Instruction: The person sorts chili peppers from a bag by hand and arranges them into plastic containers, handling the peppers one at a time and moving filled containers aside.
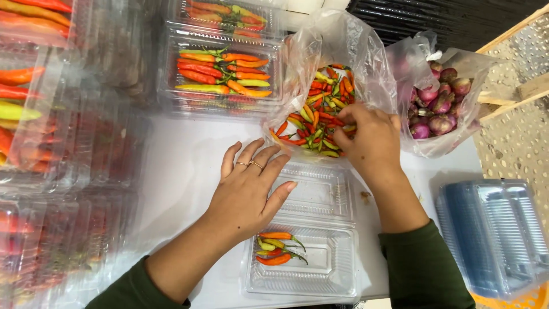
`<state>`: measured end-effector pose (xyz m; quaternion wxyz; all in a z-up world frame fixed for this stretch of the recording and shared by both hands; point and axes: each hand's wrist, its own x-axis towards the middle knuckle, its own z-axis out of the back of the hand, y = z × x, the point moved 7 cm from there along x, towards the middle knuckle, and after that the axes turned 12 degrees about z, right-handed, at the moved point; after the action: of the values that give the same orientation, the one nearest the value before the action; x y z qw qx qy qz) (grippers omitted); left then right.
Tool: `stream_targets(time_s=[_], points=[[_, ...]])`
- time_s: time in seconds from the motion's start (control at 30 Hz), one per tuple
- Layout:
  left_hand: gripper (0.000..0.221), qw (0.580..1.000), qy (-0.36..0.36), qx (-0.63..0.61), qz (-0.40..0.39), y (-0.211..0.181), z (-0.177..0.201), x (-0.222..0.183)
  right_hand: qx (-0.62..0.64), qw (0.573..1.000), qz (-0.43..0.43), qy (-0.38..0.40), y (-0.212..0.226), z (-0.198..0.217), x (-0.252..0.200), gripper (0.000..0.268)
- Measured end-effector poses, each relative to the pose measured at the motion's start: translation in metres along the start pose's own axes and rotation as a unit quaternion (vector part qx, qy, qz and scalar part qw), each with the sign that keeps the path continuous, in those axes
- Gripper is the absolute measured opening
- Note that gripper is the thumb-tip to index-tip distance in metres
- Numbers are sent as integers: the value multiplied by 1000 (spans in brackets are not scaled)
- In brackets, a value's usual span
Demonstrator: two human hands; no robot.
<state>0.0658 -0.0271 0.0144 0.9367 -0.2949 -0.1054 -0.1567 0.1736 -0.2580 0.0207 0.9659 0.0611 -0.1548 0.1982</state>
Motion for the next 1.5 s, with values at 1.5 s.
stream_targets(time_s=[1.5], points=[[12, 932, -19, -351, 93, 4, 37, 7, 380, 844, 286, 247, 164, 59, -71, 17]])
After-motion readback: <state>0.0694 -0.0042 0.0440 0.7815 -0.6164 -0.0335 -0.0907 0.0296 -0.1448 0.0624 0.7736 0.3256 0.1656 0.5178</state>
